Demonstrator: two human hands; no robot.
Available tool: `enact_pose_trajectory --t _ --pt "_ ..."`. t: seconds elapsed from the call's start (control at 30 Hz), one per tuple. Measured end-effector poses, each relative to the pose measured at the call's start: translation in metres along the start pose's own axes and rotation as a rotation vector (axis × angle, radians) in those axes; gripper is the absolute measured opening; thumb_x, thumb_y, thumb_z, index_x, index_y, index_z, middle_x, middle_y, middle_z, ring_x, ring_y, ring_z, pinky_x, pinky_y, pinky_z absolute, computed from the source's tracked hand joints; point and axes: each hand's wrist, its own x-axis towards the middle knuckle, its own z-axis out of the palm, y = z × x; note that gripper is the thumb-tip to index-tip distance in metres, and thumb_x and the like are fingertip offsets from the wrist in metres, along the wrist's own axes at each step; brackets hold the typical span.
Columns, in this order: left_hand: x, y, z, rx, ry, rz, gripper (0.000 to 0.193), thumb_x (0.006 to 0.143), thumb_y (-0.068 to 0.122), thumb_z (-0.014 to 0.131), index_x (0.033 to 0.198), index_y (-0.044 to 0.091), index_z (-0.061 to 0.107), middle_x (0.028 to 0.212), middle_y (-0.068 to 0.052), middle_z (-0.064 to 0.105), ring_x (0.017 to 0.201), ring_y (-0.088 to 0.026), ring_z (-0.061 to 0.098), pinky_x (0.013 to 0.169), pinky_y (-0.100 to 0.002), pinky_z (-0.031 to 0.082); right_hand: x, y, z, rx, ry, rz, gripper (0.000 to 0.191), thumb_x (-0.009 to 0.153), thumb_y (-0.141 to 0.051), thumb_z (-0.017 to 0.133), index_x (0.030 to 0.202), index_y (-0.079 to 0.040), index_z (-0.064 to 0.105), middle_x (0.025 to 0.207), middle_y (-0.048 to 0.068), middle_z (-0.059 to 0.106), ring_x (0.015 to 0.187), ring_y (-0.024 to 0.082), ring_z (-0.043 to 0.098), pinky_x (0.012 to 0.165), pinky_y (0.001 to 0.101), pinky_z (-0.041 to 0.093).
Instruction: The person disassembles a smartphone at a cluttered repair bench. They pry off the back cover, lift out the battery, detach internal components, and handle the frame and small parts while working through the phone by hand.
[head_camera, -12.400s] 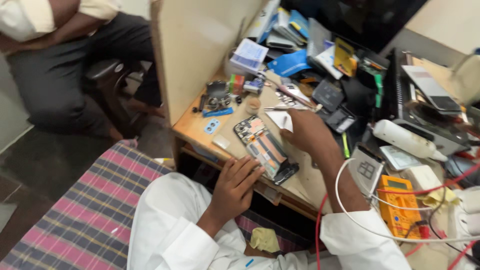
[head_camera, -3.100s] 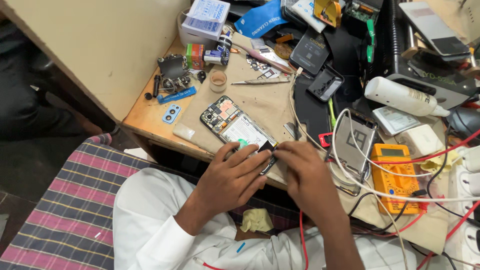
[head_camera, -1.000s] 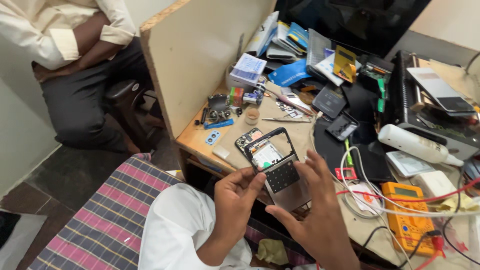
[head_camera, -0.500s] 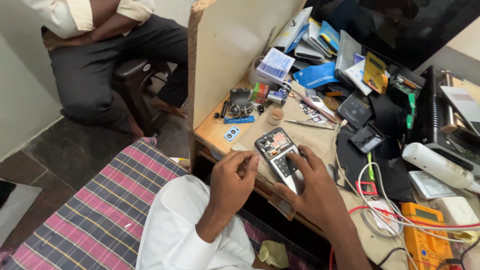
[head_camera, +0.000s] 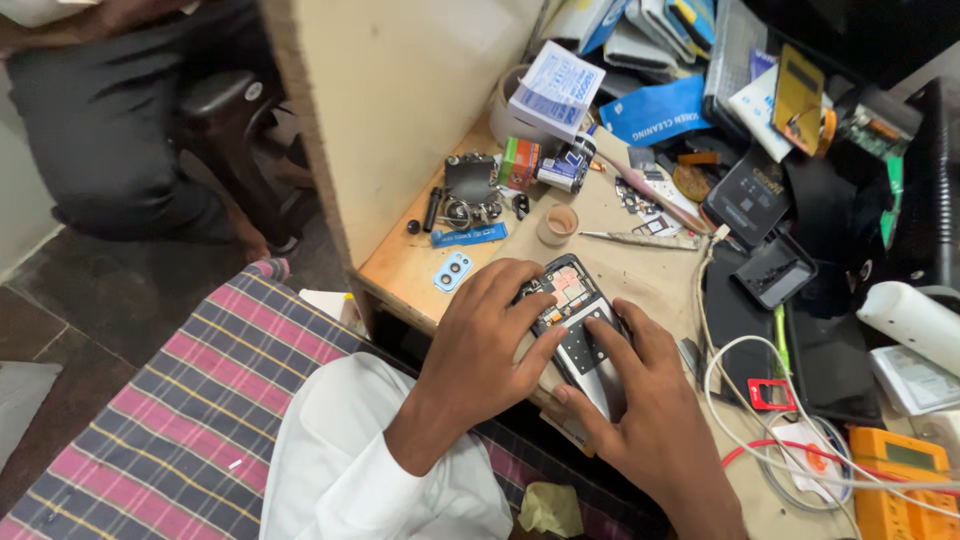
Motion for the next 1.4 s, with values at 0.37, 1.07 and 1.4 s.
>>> enact_pose_trajectory --t 0.37,1.07,1.4 --pt "-0.006 0.0 -0.01 -0.076 0.064 -0.103 0.046 0.092 0.025 0.077 0.13 0.003 0.063 0.14 -0.017 0.058 0.132 -0.035 0.055 0.111 -0.047 0.046 0.002 -0.005 -0.014 0.026 0.13 0.047 0.064 0.073 -0.026 0.082 0.129 -0.003 0.062 0.145 0.021 0.052 0.133 0.04 0.052 0.107 0.0478 0.044" --pt "-0.007 -0.009 -0.009 0.033 -0.056 0.076 0.047 0.089 0.03 0.078 0.122 0.001 0.065 0.139 -0.017 0.056 0.133 -0.036 0.052 0.112 -0.049 0.042 0.004 -0.012 -0.002 -0.015 0.012 -0.024 0.06 0.077 -0.026 0.079 0.13 -0.004 0.062 0.144 0.024 0.049 0.13 0.043 0.049 0.104 0.0488 0.043" --pt "0.0 -0.015 0.004 0.09 -0.127 0.147 0.046 0.092 0.036 0.077 0.122 0.003 0.065 0.142 -0.018 0.054 0.135 -0.037 0.049 0.115 -0.052 0.039 0.002 -0.013 0.002 -0.016 0.03 0.016 0.059 0.075 -0.023 0.078 0.129 -0.005 0.064 0.144 0.023 0.05 0.129 0.043 0.05 0.105 0.0501 0.042"
